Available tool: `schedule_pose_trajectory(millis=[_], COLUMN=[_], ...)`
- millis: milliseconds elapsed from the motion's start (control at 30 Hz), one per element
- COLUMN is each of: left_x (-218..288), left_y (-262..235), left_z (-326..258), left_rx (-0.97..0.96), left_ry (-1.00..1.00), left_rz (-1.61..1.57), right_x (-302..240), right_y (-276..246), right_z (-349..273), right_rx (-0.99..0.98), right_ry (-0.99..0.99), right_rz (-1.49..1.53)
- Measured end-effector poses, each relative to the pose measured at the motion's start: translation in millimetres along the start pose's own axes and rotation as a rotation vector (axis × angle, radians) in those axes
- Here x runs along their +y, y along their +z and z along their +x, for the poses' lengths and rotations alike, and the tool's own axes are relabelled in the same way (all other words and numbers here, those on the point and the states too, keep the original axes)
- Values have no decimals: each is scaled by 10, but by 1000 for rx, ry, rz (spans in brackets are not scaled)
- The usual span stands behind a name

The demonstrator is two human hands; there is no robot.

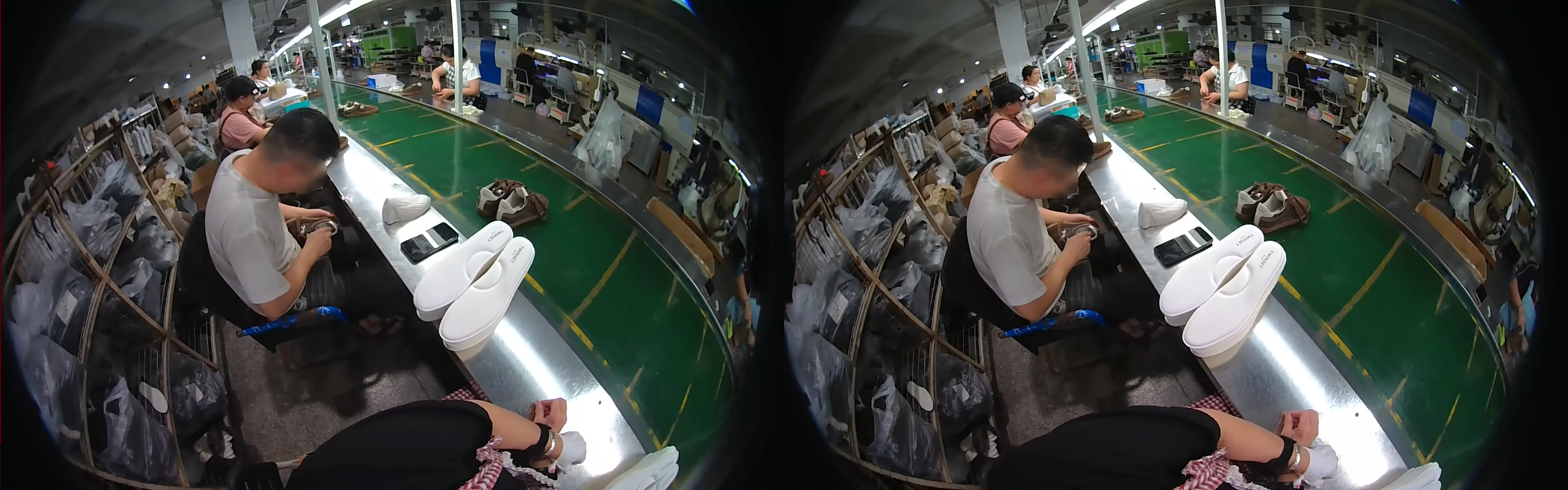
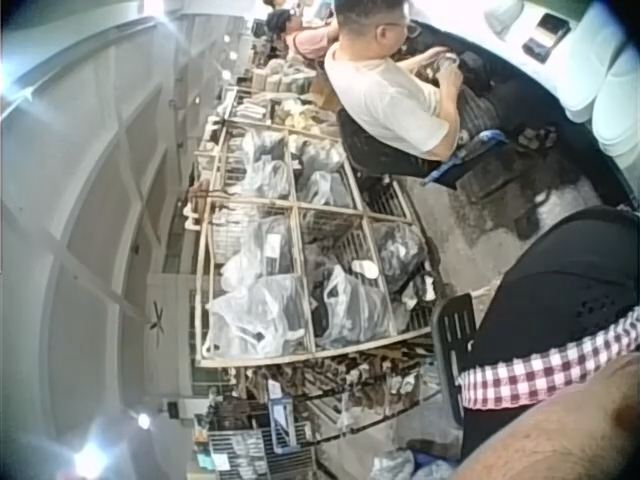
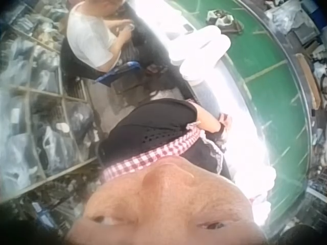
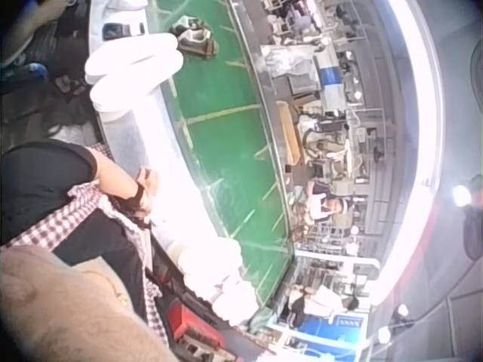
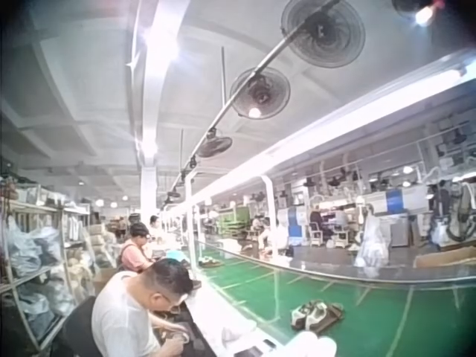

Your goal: The recorder is inserting white insoles into brown shoes as they move along a production conveyor belt.

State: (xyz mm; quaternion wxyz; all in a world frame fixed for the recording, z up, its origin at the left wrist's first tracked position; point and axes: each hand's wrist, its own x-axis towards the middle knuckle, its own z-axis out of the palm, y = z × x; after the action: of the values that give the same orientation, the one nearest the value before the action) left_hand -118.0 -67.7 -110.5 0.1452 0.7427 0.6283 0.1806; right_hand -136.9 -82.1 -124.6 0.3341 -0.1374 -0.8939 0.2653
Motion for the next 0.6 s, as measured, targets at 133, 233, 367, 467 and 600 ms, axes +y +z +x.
schedule_pose_trajectory(millis=[133, 233, 367, 467, 600], left_x=[2, 10, 22, 39, 37], left_y=[8, -17, -66, -80, -51], left_z=[10, 3, -22, -26, 9], left_rx=[-7, -20, -27, -23, -21], left_ry=[-5, -14, -4, 4, 5], left_rz=[-1, 0, 0, 17, -4], right_x=[60, 87, 88, 70, 56], right_y=[42, 44, 27, 30, 34], right_z=[-6, -12, -9, 8, 35], right_rx=[21, 18, 7, 20, 84], right_ry=[-1, -19, -19, -21, -124], right_rz=[43, 46, 61, 60, 50])
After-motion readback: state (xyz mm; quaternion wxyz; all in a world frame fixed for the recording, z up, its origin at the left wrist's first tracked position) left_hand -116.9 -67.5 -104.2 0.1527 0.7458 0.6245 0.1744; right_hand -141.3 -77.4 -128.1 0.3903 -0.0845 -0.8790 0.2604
